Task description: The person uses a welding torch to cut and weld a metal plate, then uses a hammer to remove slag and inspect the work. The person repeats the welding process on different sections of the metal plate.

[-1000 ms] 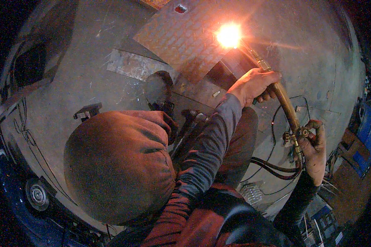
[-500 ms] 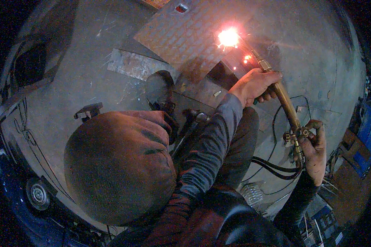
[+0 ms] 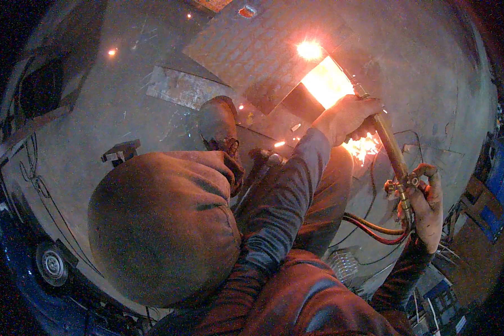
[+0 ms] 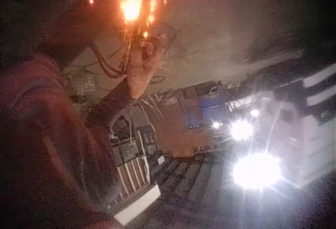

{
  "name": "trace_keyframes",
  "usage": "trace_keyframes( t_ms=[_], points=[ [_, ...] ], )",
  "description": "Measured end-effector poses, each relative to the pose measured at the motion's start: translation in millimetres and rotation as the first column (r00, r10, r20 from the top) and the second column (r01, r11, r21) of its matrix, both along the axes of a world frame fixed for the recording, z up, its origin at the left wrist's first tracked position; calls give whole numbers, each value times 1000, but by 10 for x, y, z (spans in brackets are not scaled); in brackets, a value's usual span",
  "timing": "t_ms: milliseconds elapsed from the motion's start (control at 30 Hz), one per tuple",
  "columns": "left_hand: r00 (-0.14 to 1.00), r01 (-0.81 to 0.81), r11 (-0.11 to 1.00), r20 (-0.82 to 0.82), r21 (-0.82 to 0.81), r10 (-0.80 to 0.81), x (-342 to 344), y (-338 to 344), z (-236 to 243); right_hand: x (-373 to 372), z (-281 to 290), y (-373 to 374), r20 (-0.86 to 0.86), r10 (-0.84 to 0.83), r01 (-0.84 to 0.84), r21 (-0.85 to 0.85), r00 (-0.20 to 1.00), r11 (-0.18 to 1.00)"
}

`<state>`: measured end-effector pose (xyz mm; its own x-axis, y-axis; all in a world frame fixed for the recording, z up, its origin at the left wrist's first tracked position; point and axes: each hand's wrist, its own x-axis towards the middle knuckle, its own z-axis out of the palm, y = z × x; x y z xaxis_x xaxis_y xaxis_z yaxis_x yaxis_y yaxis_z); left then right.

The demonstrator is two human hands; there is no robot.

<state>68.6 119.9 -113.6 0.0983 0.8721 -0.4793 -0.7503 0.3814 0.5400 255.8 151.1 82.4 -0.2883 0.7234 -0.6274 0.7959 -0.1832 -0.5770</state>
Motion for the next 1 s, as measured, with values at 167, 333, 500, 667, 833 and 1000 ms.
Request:
trace_keyframes(
  t_ms=[167, 333, 500, 667, 833, 1000],
  points=[
    [1000, 6, 1000, -24, -19, -7, 26, 11, -20, 41, -24, -29, 3, -5, 5, 55, 1000, 998],
    [1000, -9, 1000, -12, 1, 9, 84, 24, -91, 112, -57, -9, 17, 16, -17, 91, 1000, 996],
    [997, -54, 997, -58, 48, 57, 110, 24, -93, 119, -39, -24, 5, 10, -10, 84, 1000, 996],
    [997, -41, 998, -70, 36, 44, 116, 21, -106, 101, -44, -52, -4, -25, 25, 89, 1000, 996],
    [998, -50, 998, -23, 45, 51, 99, -5, -35, 171, -81, -47, -26, 23, -19, 136, 999, 990],
    [998, -29, 999, -60, 41, 32, 115, -2, -64, 169, -98, -47, -19, 6, -4, 134, 1000, 991]
  ],
)
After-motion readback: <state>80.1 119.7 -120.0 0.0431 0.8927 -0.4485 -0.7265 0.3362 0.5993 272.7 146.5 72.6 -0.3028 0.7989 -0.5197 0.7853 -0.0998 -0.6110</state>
